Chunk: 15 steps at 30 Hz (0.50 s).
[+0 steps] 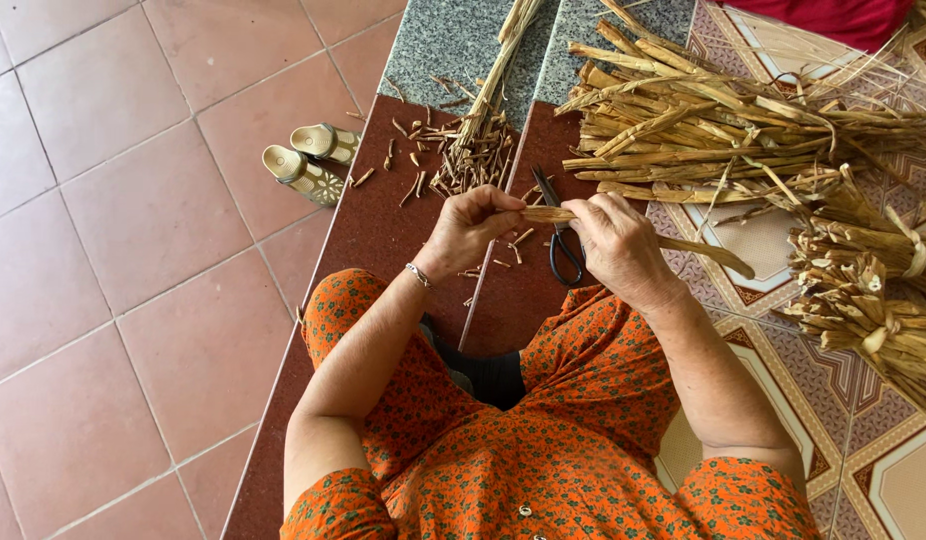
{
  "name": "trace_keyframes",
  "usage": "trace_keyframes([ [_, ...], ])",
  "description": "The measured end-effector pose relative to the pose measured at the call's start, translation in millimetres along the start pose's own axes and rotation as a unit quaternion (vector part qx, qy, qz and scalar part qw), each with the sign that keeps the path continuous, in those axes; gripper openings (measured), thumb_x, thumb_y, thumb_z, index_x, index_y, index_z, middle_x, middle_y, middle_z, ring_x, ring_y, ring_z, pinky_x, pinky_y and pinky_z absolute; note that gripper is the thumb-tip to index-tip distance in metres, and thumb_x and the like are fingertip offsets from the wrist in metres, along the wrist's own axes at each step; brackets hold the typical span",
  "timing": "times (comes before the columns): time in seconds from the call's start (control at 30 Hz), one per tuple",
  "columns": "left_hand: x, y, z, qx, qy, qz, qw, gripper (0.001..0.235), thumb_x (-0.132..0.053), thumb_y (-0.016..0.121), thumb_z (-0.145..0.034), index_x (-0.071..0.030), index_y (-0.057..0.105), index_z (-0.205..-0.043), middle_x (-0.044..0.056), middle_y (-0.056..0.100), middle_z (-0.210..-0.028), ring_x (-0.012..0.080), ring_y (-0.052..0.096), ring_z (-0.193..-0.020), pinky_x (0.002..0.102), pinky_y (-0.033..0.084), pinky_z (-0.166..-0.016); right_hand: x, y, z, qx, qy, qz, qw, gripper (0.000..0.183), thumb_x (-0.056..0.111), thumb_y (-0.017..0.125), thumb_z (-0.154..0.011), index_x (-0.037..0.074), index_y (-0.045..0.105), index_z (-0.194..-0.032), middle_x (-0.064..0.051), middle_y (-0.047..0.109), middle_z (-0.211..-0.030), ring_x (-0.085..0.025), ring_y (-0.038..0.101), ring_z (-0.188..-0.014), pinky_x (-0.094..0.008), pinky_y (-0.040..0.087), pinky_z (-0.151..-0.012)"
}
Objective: The person sits on the floor and processes dried plant stalks by stripping outer layers and trimming ends with shears. They gather the trimmed stalks into a bundle, tie it with a strip of the same material, and continue trimming additional stalks.
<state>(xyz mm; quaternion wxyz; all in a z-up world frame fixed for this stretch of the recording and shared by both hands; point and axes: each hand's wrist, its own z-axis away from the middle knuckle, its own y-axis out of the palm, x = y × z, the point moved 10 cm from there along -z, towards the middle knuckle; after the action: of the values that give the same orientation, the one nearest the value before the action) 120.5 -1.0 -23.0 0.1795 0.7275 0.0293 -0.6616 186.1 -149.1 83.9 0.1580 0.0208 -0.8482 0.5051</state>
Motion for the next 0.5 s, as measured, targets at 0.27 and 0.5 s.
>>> trace_keyframes([
  [0.27,-92,45,36,-0.002,0.339,-0.536,0.774,0.044,-0.004,0.074,-0.087,0.0,0.06,-0.128,0.012,0.064,-0.115,0.0256,0.064,-0.097,0.035,0.058,-0.085,-16,-2,0,-0.002,0.065,-0.119,0.991,0.012,-0.003,0.069,-0.095,-0.001,0.068,-0.107,-0.014,0.069,-0.085,-0.027,0.07,-0.075,-0.039,0.055,-0.064],
  [0.5,-88,42,41,-0.035,0.374,-0.597,0.709,0.049,0.003,0.07,-0.09,0.006,0.055,-0.137,0.013,0.056,-0.119,0.0268,0.059,-0.105,0.038,0.056,-0.09,-16,10,-5,0.072,0.099,-0.245,0.962,0.021,-0.001,0.069,-0.091,-0.001,0.07,-0.112,-0.014,0.07,-0.087,-0.025,0.068,-0.07,-0.039,0.054,-0.06],
])
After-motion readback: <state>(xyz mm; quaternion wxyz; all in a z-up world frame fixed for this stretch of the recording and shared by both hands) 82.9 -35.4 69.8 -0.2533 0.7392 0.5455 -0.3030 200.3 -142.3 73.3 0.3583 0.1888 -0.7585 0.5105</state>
